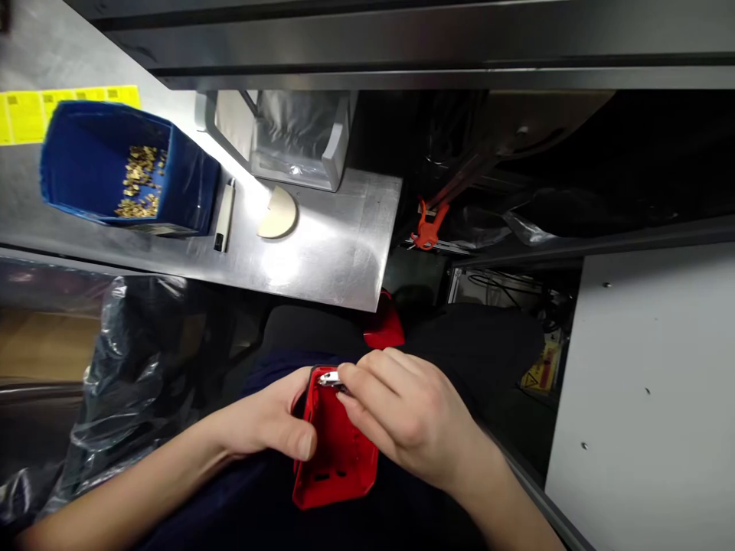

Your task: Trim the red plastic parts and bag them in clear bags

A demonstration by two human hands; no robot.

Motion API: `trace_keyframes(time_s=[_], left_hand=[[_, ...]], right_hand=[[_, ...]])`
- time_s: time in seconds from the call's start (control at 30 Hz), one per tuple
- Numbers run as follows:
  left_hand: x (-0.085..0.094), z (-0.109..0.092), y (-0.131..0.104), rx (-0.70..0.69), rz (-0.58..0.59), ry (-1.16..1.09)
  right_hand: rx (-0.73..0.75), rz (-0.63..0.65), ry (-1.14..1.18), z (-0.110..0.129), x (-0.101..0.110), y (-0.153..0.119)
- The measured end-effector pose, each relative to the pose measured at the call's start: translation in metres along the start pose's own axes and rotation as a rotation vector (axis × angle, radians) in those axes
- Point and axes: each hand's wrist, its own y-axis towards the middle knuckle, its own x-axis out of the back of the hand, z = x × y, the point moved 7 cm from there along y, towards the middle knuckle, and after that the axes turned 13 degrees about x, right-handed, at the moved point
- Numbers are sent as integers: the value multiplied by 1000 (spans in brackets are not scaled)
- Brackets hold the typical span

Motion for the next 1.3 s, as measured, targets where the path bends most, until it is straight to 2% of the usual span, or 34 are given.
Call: trace_keyframes(time_s=[0.1, 0.43, 0.57, 0.63, 0.7, 0.77, 0.83, 0.9, 0.97, 1.07, 1.2, 1.3], left_hand=[[0, 1, 1, 17, -1, 5], [0, -1, 3, -18, 0, 14], [3, 2, 4, -15, 13, -31], [6, 4, 5, -9, 24, -55], [8, 6, 4, -1, 32, -68], [10, 7, 3, 0, 31, -69], [12, 7, 1, 3, 28, -68], [12, 8, -1, 8, 35, -68], [12, 9, -2, -7, 49, -84], [14, 8, -4, -85, 64, -162], [19, 4, -4, -172, 54, -347], [28, -2, -3, -209, -32, -492]], right_hand=[[39, 63, -74, 3, -4, 4], [74, 113, -170, 7, -4, 9], [139, 227, -307, 13, -5, 15], [152, 318, -272, 16, 0, 16], [104, 347, -133, 13, 11, 16], [-7, 257, -10, -1, 26, 14], [-166, 91, -11, -29, 38, 10], [-324, -41, -63, -63, 35, 5], [-440, -112, -61, -96, 17, 4], [-474, -173, -58, -131, -22, 21], [-424, -213, -275, -151, -54, 60], [-457, -181, -324, -161, -64, 78]])
